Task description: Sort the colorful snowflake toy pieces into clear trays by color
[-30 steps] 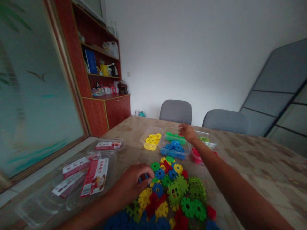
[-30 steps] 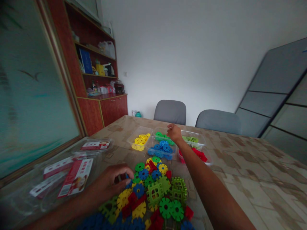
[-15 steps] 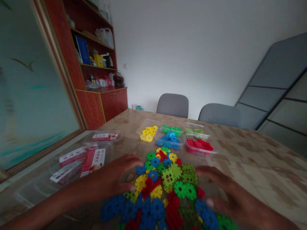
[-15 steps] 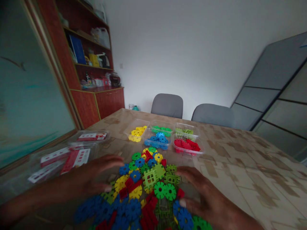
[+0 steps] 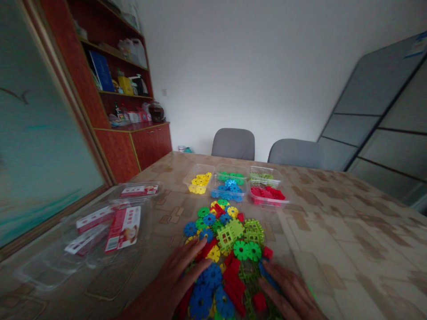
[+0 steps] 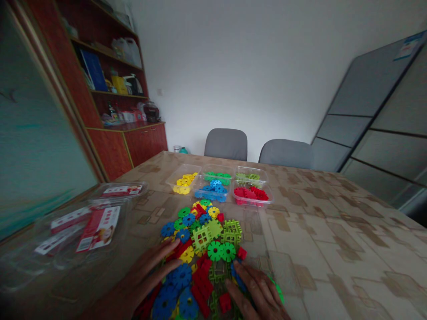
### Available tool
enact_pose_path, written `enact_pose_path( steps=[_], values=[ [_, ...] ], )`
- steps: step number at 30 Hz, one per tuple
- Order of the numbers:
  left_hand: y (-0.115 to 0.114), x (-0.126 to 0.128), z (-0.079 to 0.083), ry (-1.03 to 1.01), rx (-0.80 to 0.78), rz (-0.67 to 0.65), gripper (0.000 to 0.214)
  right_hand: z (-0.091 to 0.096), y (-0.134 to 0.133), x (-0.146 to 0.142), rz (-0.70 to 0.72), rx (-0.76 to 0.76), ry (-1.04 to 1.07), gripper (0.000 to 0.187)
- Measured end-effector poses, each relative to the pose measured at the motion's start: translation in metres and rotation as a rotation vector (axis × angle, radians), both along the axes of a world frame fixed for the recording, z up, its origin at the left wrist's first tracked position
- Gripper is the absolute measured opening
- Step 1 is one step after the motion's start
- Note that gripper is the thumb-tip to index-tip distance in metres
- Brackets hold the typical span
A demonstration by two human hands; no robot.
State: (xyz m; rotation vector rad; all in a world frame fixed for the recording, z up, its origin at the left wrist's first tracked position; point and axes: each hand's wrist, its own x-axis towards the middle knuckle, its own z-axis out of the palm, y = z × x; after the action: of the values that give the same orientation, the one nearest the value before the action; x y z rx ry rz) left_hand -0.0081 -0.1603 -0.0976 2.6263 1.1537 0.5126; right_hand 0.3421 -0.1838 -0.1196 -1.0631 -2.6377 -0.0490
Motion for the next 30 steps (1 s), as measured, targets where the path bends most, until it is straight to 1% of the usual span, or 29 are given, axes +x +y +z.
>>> enact_pose_path(
  steps=[1,4,5,7,9,12,14,15,17,18,21,23,25,27,29,30],
  values=[
    [0.002,0.007,-0.001,-0.002,-0.002,-0.022,0.084,0.0,0.005,-0.006,-0.008,-0.015,0.004,0.073],
    [0.011,0.024,-0.006,-0.005,-0.018,-0.16,0.086,0.004,0.018,-0.023,0.0,-0.061,0.069,0.085],
    [0.014,0.029,-0.006,-0.016,-0.014,-0.197,0.086,0.007,0.021,-0.029,0.003,-0.076,0.097,0.086],
    [0.019,0.037,-0.004,-0.053,0.0,-0.213,0.084,0.017,0.025,-0.038,-0.006,-0.104,0.145,0.08],
    [0.024,0.044,0.004,-0.099,0.011,-0.192,0.078,0.031,0.03,-0.045,-0.006,-0.125,0.204,0.069],
    [0.037,0.052,0.021,-0.173,0.019,-0.092,0.056,0.054,0.048,-0.05,-0.002,-0.133,0.349,0.047],
    [0.05,0.056,0.029,-0.189,0.034,0.015,0.044,0.065,0.068,-0.049,-0.076,-0.135,0.418,0.034],
    [0.057,0.058,0.031,-0.18,0.046,0.059,0.042,0.067,0.078,-0.047,-0.134,-0.132,0.424,0.031],
    [0.068,0.06,0.03,-0.151,0.068,0.117,0.041,0.066,0.098,-0.041,-0.237,-0.118,0.362,0.025],
    [0.073,0.06,0.028,-0.14,0.072,0.132,0.041,0.062,0.105,-0.038,-0.266,-0.136,0.307,0.023],
    [0.077,0.061,0.022,-0.157,0.049,0.15,0.033,0.048,0.116,-0.032,-0.266,-0.2,0.203,0.022],
    [0.075,0.061,0.021,-0.211,0.031,0.148,0.026,0.043,0.114,-0.03,-0.247,-0.211,0.222,0.021],
    [0.072,0.062,0.024,-0.278,0.007,0.133,0.02,0.042,0.111,-0.031,-0.25,-0.199,0.266,0.017],
    [0.069,0.062,0.03,-0.327,-0.039,0.106,0.015,0.047,0.108,-0.032,-0.261,-0.189,0.327,0.014],
    [0.067,0.059,0.037,-0.339,-0.069,0.099,0.012,0.054,0.104,-0.032,-0.263,-0.221,0.397,0.011],
    [0.067,0.057,0.04,-0.338,-0.057,0.109,0.011,0.057,0.103,-0.033,-0.264,-0.246,0.431,0.01]
  ],
)
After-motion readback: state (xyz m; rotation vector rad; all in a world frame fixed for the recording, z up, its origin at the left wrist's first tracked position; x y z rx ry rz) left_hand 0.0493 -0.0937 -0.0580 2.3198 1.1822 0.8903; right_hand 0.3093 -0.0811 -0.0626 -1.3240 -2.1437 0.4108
